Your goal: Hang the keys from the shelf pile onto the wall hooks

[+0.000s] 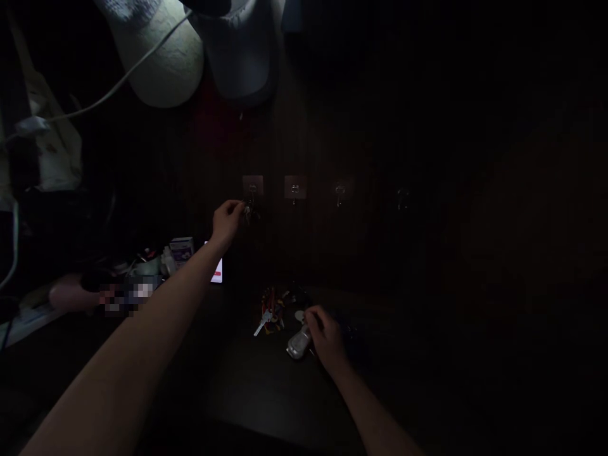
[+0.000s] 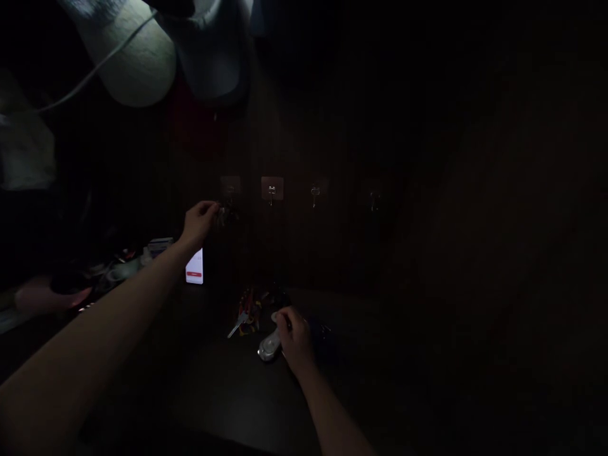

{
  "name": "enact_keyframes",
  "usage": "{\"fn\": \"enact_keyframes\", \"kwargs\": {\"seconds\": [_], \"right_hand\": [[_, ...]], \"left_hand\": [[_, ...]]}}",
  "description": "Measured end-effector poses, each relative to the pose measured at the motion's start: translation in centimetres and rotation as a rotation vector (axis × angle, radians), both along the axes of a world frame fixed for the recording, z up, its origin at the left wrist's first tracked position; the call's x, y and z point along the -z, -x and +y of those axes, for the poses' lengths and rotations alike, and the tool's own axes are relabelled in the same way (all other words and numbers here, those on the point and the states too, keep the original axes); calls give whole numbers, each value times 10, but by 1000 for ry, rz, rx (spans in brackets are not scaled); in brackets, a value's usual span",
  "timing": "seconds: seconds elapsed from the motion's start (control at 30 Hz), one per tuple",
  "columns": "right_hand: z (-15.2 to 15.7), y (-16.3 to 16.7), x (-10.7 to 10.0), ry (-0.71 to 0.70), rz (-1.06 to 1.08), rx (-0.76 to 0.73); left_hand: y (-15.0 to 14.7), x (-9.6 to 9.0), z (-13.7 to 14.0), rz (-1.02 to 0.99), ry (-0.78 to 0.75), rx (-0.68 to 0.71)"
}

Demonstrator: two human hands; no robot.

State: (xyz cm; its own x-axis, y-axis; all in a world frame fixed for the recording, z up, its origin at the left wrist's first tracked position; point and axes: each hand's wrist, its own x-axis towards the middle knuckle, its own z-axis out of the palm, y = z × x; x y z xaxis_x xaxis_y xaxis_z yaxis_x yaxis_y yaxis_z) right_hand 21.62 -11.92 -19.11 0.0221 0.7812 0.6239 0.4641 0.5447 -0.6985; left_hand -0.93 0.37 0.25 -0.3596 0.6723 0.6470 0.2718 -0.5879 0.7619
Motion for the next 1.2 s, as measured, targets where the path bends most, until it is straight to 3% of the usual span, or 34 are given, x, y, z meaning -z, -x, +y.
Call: {"fn": "enact_keyframes", "kwargs": {"seconds": [0.27,0.53,0.8,0.97,1.2], "right_hand": [[2,-1,2,-12,-5,7],[1,0,0,-7,-11,-6],[2,0,0,3,-14,1],[2,0,1,17,-19,-5],[4,0,4,28,-9,-4]], "left_hand": [[-17,-13,19,-127,169,-83],[-29,-13,20,-300,243,-26],[-30,-1,7,-120,234,-188],[-27,16,5,53,197,-296],[-24,50,10,77,185,-174]]}}
